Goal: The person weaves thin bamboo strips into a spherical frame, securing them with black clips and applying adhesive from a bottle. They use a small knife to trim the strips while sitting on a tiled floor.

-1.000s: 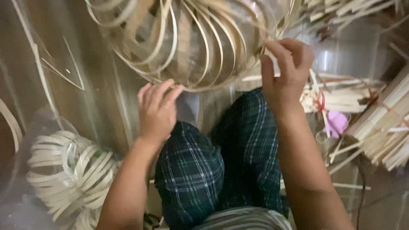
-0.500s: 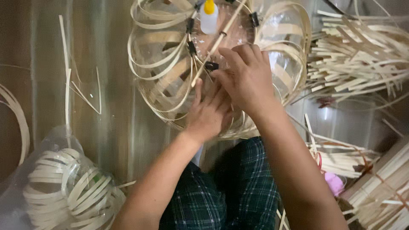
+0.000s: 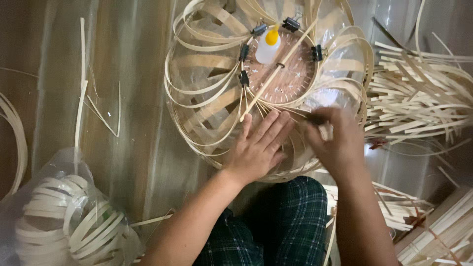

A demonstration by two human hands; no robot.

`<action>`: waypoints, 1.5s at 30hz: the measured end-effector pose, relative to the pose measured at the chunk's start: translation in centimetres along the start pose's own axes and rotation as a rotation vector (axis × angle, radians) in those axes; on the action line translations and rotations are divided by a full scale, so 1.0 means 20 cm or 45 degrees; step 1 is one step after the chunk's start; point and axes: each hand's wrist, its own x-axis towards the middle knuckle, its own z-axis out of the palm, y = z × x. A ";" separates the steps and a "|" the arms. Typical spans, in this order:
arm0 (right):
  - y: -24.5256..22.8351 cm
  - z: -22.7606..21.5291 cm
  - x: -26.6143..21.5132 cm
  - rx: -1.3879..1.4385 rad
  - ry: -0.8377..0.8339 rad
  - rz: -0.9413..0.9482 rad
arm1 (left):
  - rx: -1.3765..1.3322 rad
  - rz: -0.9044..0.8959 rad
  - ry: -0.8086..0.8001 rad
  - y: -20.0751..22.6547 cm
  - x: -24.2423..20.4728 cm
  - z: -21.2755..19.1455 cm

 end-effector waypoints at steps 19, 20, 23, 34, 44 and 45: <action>0.00 -0.07 -0.02 -0.258 -0.009 -0.278 | 0.003 -0.031 0.112 0.00 -0.02 0.04; 0.00 -0.06 -0.03 -0.237 -0.016 -0.257 | 0.000 -0.025 0.112 0.00 -0.02 0.04; 0.00 -0.03 -0.07 -0.183 -0.025 -0.262 | 0.006 -0.036 0.101 0.00 -0.01 0.03; 0.26 -0.17 -0.21 -0.353 -0.052 0.006 | 0.135 -0.048 0.116 0.01 0.00 0.01; 0.56 -0.13 -0.85 -0.104 0.297 0.555 | 0.175 -0.066 0.133 0.03 0.01 0.00; 0.60 -0.11 -0.92 -0.104 0.318 0.575 | 0.177 -0.069 0.136 0.03 0.01 0.00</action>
